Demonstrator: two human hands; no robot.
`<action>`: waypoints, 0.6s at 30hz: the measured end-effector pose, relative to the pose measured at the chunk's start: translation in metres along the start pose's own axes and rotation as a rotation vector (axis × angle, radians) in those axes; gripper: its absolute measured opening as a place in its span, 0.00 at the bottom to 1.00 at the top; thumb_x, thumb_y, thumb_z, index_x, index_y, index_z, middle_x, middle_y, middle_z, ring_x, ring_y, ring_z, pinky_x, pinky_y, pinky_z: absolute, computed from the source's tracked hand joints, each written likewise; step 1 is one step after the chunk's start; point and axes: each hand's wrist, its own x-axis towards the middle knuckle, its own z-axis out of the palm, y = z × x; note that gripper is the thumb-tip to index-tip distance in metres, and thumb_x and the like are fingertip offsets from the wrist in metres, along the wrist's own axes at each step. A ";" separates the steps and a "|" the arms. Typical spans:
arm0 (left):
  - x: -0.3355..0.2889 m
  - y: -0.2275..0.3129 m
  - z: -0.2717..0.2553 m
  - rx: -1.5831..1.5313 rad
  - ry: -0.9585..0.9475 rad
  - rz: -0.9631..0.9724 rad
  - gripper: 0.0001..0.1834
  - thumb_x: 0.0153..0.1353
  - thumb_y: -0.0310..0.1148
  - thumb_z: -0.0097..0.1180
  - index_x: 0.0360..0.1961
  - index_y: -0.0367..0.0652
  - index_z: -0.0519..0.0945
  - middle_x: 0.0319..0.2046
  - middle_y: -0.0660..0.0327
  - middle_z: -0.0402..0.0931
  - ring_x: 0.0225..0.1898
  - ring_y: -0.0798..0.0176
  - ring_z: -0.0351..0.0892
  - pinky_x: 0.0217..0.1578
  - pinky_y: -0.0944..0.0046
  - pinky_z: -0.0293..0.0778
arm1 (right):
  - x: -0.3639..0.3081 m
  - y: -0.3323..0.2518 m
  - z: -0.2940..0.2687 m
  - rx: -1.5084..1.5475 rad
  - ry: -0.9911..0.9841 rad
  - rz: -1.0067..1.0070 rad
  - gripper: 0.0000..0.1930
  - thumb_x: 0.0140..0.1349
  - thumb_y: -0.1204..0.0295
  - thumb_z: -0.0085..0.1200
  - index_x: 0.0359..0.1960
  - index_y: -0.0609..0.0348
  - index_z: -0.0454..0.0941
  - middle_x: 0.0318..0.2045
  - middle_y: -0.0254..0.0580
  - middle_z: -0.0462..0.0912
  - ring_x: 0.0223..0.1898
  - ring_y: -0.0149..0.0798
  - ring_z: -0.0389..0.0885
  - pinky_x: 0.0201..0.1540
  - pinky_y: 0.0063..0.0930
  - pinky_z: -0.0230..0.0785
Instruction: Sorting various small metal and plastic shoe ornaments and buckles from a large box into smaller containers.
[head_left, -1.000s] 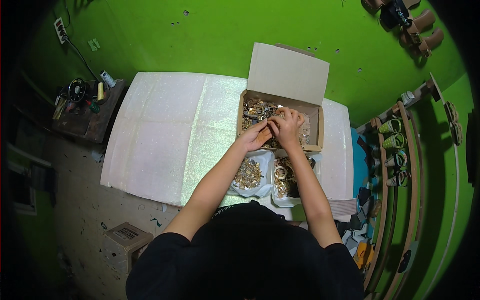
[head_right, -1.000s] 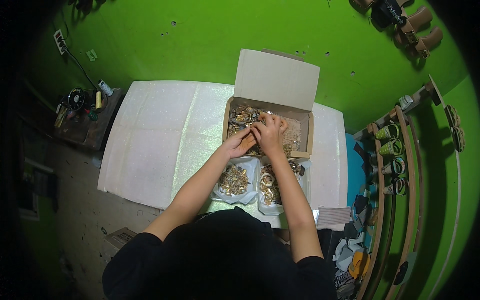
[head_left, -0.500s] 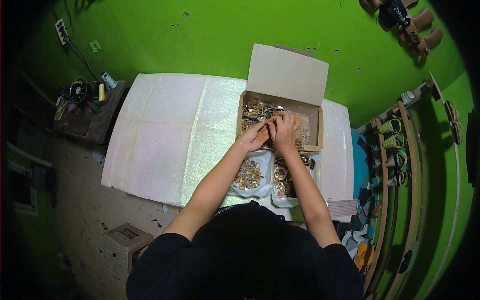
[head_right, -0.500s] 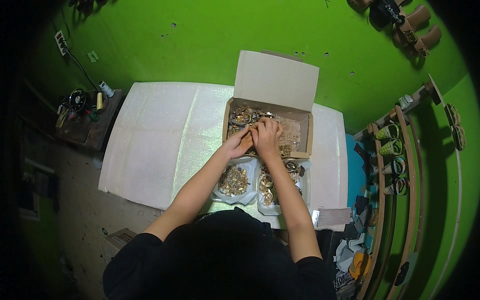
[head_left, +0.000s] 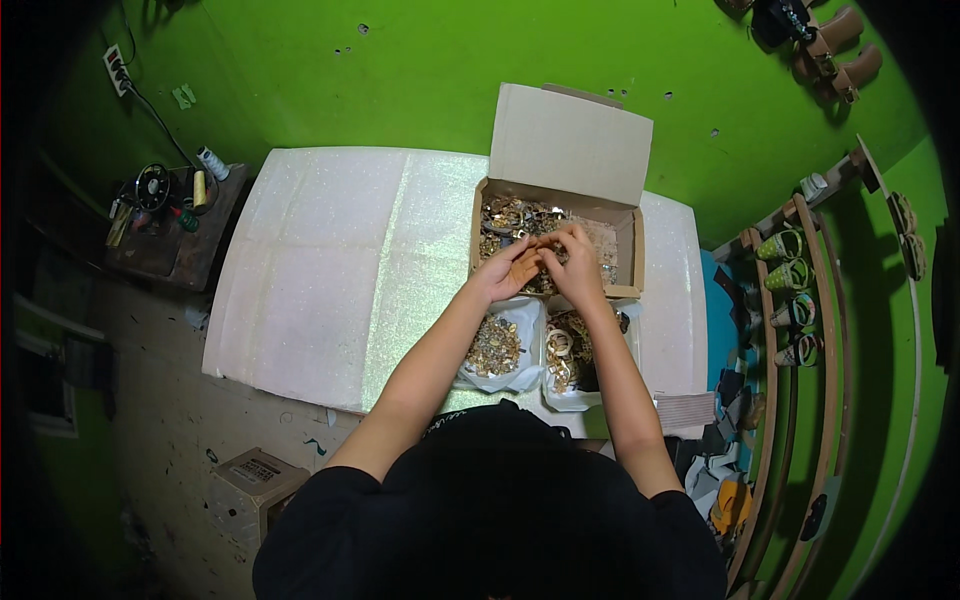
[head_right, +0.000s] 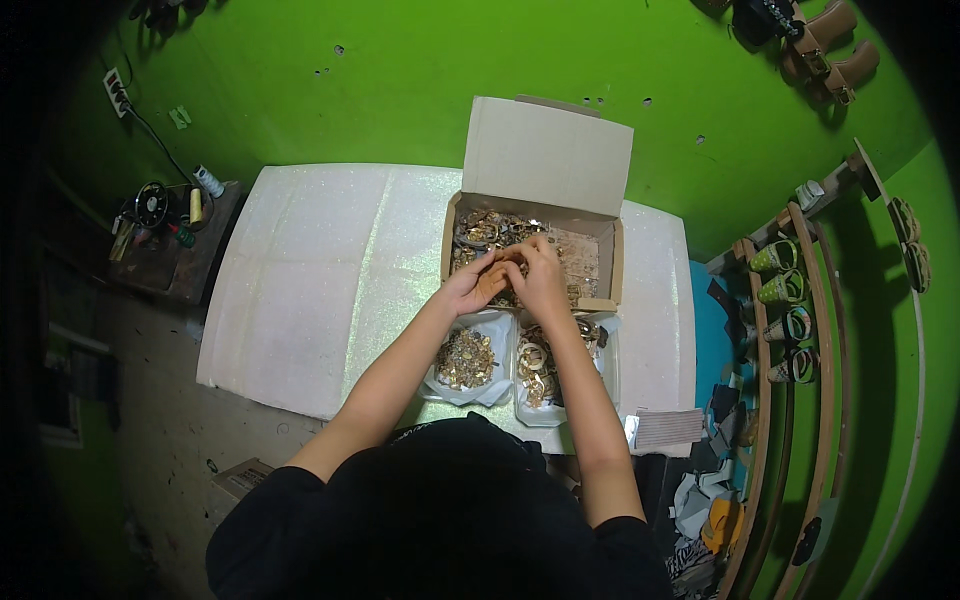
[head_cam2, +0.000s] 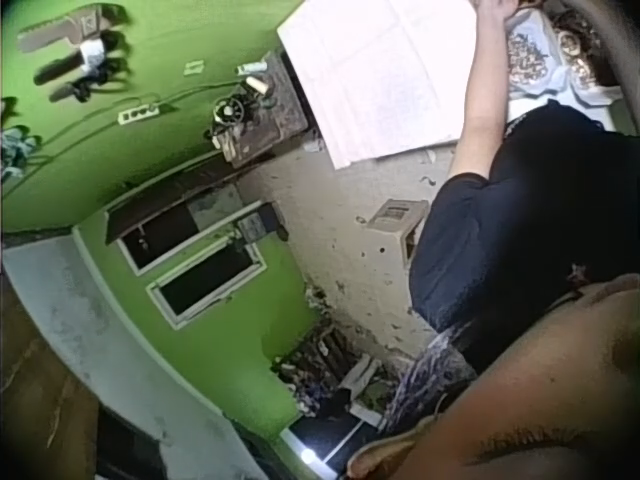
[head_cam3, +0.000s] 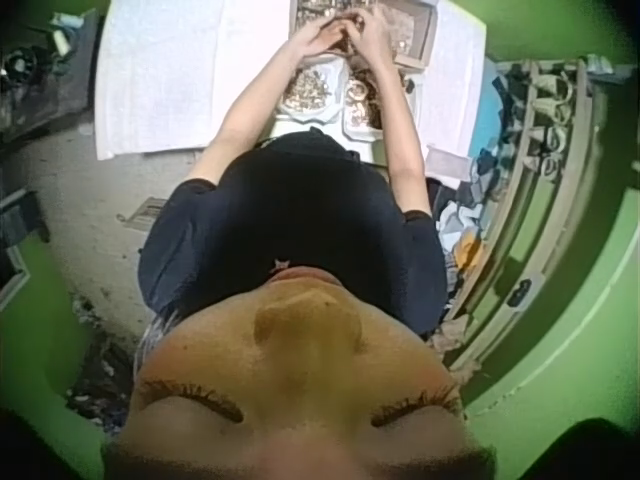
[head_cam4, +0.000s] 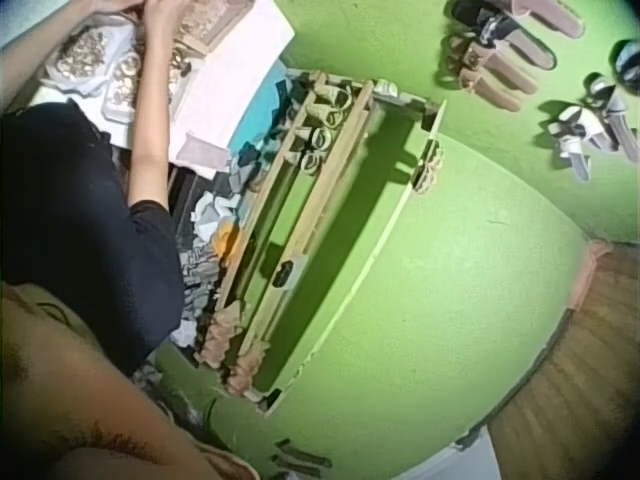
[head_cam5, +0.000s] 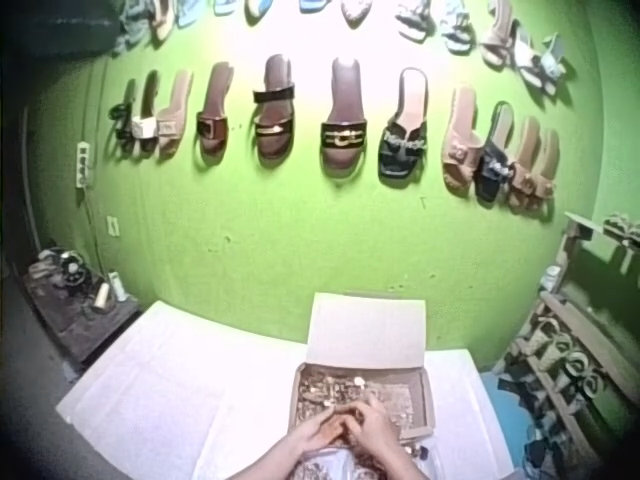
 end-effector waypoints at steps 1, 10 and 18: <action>0.001 -0.004 0.003 -0.006 0.109 0.044 0.14 0.62 0.35 0.40 0.44 0.37 0.67 0.38 0.56 0.72 0.39 0.63 0.74 0.42 0.65 0.73 | 0.003 0.001 0.004 -0.063 0.051 -0.021 0.07 0.44 0.73 0.56 0.26 0.61 0.76 0.29 0.43 0.71 0.34 0.45 0.72 0.37 0.32 0.66; -0.002 -0.004 0.007 -0.014 0.119 0.056 0.18 0.63 0.41 0.37 0.43 0.37 0.68 0.36 0.58 0.72 0.40 0.63 0.73 0.42 0.65 0.72 | 0.003 0.015 0.020 -0.139 0.125 -0.100 0.06 0.42 0.72 0.57 0.23 0.59 0.77 0.28 0.42 0.71 0.35 0.44 0.69 0.39 0.34 0.63; -0.010 -0.001 0.034 0.021 0.179 -0.010 0.36 0.61 0.56 0.19 0.50 0.35 0.66 0.44 0.51 0.70 0.46 0.55 0.70 0.46 0.58 0.68 | -0.012 -0.010 -0.015 -0.174 -0.384 -0.044 0.10 0.40 0.67 0.59 0.25 0.56 0.78 0.38 0.40 0.71 0.46 0.46 0.60 0.50 0.39 0.53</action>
